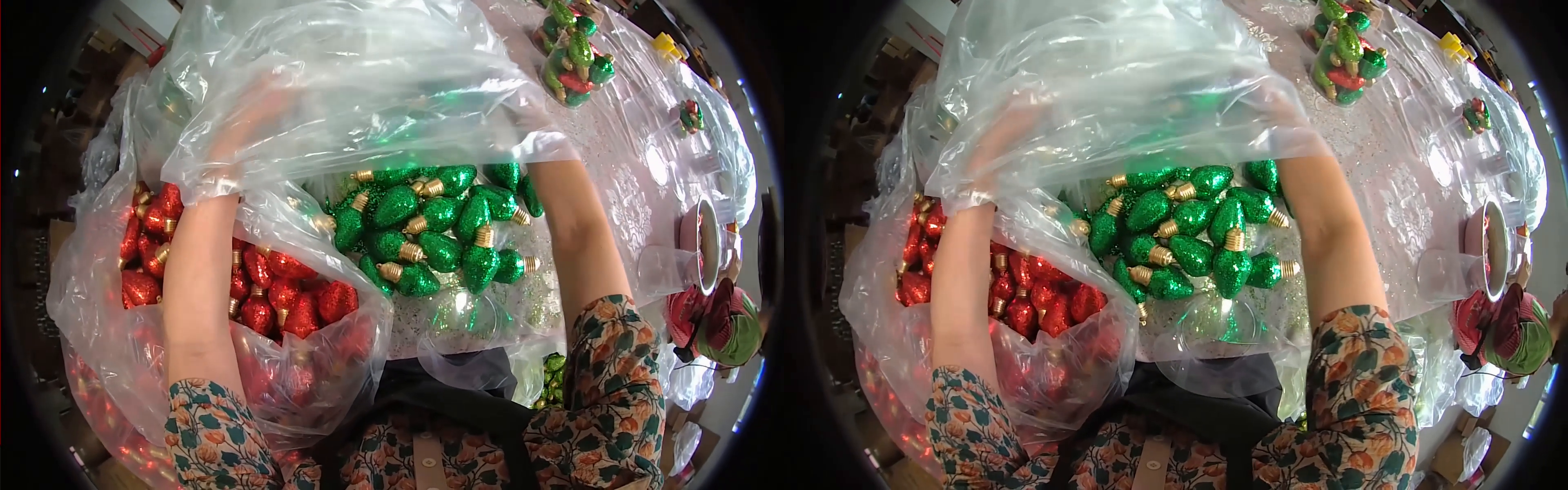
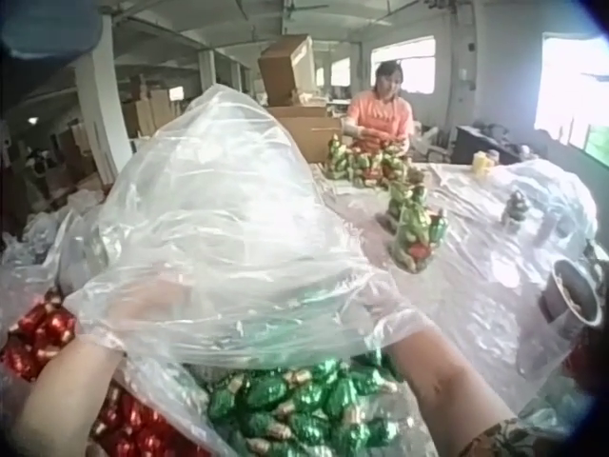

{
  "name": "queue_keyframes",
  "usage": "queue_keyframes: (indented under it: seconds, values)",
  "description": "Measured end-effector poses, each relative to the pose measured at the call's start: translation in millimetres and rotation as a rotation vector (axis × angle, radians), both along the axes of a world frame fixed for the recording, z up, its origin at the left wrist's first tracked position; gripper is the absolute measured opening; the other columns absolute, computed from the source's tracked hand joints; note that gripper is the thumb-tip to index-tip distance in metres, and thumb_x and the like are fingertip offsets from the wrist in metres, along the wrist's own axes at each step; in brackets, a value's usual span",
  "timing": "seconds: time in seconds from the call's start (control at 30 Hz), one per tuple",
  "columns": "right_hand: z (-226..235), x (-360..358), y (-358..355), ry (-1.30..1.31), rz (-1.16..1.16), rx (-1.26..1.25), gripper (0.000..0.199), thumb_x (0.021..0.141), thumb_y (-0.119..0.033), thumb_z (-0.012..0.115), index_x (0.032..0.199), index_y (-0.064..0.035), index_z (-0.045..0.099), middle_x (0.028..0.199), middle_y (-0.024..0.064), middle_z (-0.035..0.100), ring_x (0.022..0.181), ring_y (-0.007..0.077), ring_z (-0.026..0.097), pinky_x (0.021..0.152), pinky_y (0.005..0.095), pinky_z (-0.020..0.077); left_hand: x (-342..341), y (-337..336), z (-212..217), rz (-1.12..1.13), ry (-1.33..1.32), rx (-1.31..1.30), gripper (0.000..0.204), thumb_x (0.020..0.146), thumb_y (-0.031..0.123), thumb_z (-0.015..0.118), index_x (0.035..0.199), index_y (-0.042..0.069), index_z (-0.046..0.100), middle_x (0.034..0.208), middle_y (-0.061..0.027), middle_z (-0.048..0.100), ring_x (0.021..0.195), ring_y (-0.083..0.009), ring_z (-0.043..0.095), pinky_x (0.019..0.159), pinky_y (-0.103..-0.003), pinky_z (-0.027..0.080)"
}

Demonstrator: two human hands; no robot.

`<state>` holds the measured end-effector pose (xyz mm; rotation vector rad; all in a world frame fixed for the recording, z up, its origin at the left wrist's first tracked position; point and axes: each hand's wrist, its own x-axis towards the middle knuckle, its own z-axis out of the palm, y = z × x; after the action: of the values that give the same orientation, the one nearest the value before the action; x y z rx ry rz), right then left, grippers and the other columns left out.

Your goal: Sorting and packaging red and green plastic ornaments into bags.

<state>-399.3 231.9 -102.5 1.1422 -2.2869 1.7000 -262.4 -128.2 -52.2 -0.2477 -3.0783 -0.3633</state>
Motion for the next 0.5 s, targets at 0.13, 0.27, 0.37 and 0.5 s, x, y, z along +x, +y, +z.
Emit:
queue_keyframes:
  seconds: [0.13, 0.27, 0.37, 0.5]
  values:
    - [-5, -2, -6, 0.000, -0.014, 0.055, 0.043, 0.086, -0.028, 0.061, 0.117, 0.0007, 0.058, 0.114, 0.0137, 0.062, 0.101, 0.0222, 0.059, 0.090, 0.0324, 0.0468, 16, 17, 2, -0.072, 0.034, 0.307, 0.032, 0.094, 0.023, 0.048, 0.122, 0.013, 0.060, 0.123, -0.0034, 0.061, 0.119, -0.0232, 0.052, 0.106, -0.034, 0.033]
    - [-2, -12, -10, -0.007, -0.024, 0.104, 0.042, 0.086, -0.026, 0.060, 0.119, -0.0007, 0.057, 0.116, 0.0138, 0.061, 0.105, 0.0223, 0.057, 0.092, 0.0328, 0.0453, 14, 12, -7, -0.002, -0.042, 0.437, 0.035, 0.092, 0.027, 0.053, 0.123, 0.011, 0.059, 0.122, -0.0064, 0.060, 0.117, -0.0249, 0.053, 0.104, -0.035, 0.036]
    - [0, -24, -12, -0.037, -0.036, 0.158, 0.042, 0.086, -0.025, 0.060, 0.121, -0.0018, 0.057, 0.118, 0.0138, 0.060, 0.108, 0.0224, 0.056, 0.093, 0.0331, 0.0442, 39, 34, -1, -0.017, -0.011, 0.367, 0.043, 0.088, 0.031, 0.059, 0.124, 0.009, 0.057, 0.122, -0.0091, 0.060, 0.115, -0.0265, 0.054, 0.102, -0.036, 0.039]
    - [-5, -44, -25, -0.027, -0.075, 0.201, 0.042, 0.087, -0.023, 0.060, 0.123, -0.0032, 0.056, 0.121, 0.0138, 0.059, 0.112, 0.0226, 0.054, 0.095, 0.0335, 0.0427, 62, 130, 96, -0.314, -0.153, 0.068, 0.080, 0.076, 0.041, 0.075, 0.138, 0.003, 0.041, 0.133, -0.0162, 0.052, 0.124, -0.0278, 0.048, 0.103, -0.037, 0.039]
